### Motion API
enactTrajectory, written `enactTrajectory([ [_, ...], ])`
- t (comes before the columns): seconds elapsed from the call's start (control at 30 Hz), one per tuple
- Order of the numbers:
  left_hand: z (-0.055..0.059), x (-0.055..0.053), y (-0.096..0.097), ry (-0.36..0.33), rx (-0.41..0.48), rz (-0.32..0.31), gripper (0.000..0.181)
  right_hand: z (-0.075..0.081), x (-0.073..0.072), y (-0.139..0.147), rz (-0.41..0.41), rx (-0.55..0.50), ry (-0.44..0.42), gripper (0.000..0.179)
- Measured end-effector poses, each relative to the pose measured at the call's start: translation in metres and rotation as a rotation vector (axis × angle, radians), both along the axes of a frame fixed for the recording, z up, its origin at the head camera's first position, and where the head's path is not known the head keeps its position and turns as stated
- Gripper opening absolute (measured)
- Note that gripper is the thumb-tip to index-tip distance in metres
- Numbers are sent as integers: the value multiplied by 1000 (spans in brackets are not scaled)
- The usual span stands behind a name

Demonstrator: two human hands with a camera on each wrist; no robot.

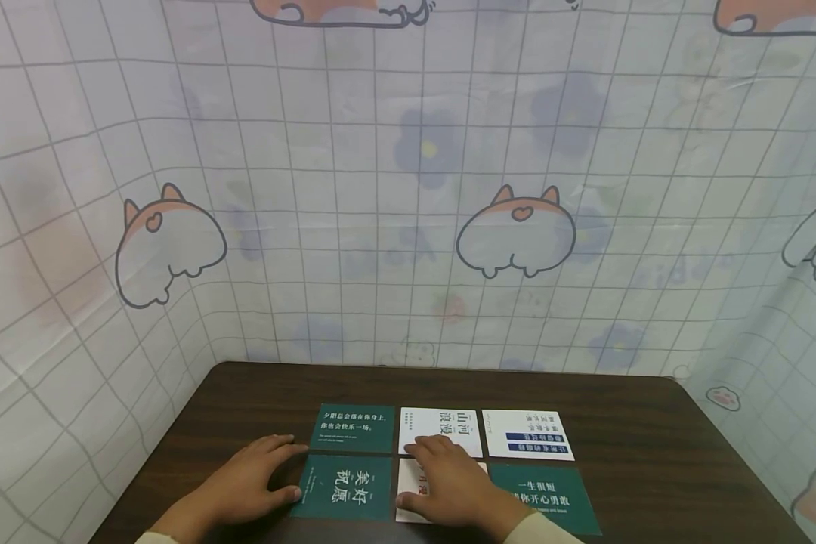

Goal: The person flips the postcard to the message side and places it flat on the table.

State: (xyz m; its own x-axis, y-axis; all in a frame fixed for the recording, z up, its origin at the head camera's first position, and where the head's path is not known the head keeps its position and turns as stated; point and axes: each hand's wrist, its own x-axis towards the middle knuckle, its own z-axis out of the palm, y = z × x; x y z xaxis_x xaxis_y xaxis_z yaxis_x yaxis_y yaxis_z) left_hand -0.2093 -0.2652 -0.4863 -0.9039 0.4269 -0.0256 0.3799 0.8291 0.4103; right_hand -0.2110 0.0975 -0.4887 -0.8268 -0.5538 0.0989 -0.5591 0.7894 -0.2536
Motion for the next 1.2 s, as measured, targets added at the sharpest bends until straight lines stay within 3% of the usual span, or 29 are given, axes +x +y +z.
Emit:
enactTrajectory([
  [0.3,0,-1,1,-3,-3,-11,69,0,-1,-7,21,-13,23,73],
  [0.77,5,-1,4,-35,12,-37,71,-1,-3,-19,-3,40,-33,77],
  [1.2,5,-3,7,-48,20,-21,69,-4,-6,-23,20,60,2,76],
])
